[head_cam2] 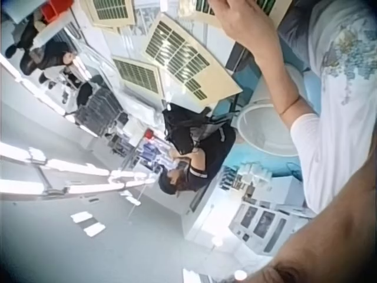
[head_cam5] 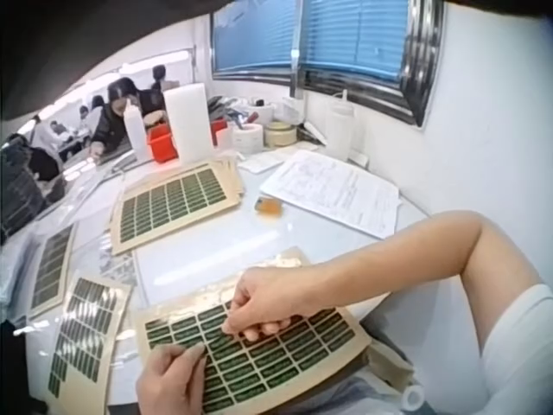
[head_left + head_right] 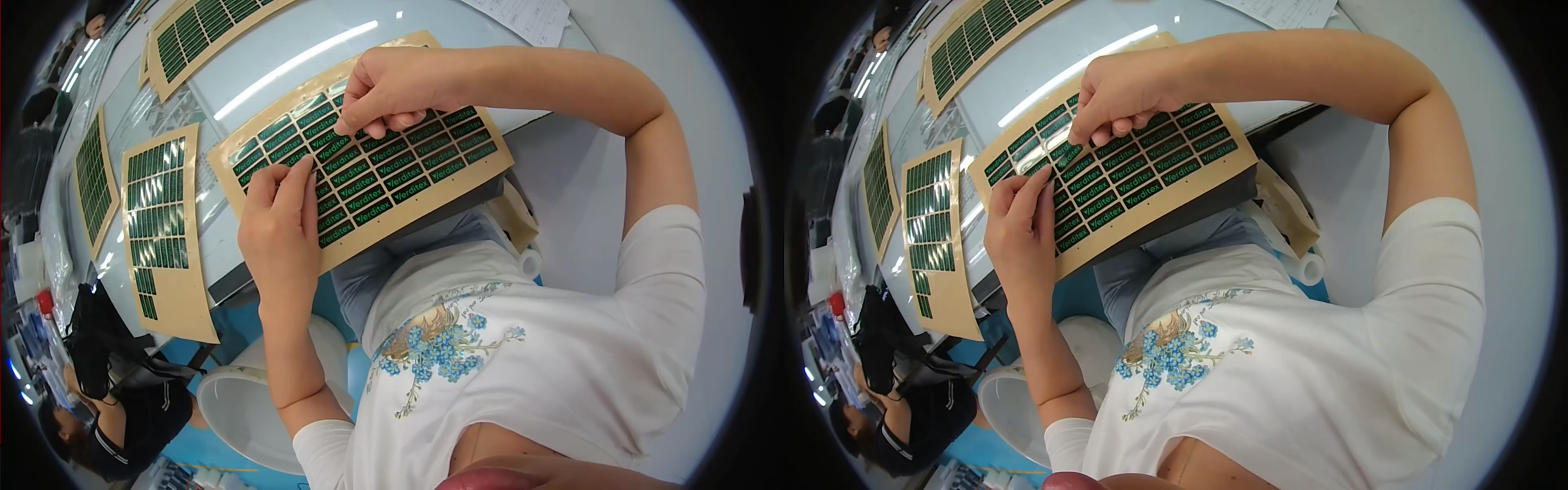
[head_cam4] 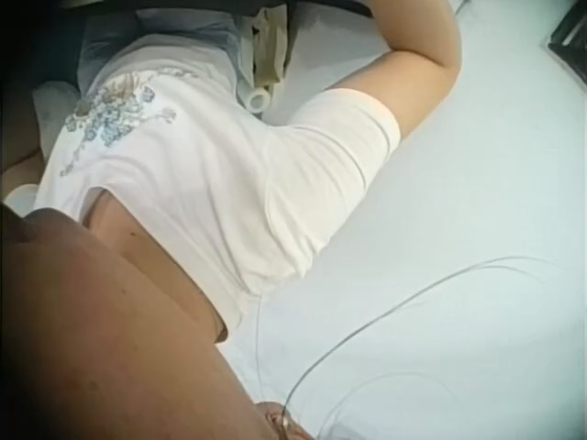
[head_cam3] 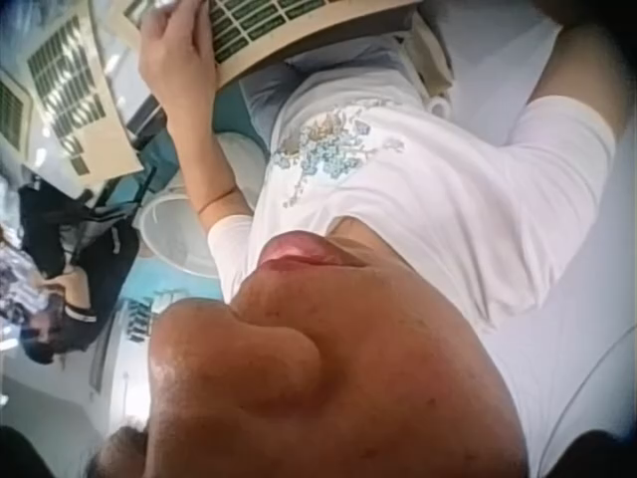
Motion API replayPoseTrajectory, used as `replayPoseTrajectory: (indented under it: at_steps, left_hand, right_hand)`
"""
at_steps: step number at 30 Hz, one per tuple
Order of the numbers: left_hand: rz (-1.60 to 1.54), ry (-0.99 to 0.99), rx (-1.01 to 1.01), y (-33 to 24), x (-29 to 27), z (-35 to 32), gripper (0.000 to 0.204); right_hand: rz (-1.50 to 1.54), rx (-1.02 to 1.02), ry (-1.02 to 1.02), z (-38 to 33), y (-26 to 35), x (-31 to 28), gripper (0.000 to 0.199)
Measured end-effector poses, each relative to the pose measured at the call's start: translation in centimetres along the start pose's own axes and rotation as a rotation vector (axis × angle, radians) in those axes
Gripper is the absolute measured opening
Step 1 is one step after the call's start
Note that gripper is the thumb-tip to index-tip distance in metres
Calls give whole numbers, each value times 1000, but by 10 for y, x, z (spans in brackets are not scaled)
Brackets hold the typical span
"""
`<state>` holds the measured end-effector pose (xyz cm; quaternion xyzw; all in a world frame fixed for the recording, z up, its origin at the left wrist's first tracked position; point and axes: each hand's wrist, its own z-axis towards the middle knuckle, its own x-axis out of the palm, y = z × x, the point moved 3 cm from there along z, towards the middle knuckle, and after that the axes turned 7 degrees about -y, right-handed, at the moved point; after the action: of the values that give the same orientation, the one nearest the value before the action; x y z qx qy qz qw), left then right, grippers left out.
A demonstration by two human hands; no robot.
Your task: Peeling small components or labels from a large sheet and precisely applying them to a template board.
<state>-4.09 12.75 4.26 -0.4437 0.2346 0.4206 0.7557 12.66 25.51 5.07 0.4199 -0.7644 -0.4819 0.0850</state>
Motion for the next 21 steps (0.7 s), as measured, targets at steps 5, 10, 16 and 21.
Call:
replayPoseTrajectory:
  at_steps: [5, 10, 16, 21]
  left_hand:
    - [8, -3, 7, 1, 2, -3, 17]
    - [-3, -43, 19, 1, 1, -3, 16]
    - [-7, -55, 24, 3, 2, -4, 16]
    - [-10, -38, -2, 2, 2, -4, 16]
  right_hand:
    - [-19, -9, -13, 1, 1, 0, 20]
    - [11, 12, 2, 2, 0, 0, 21]
    - [31, 26, 2, 2, 1, 1, 22]
    - [24, 27, -1, 1, 2, 0, 23]
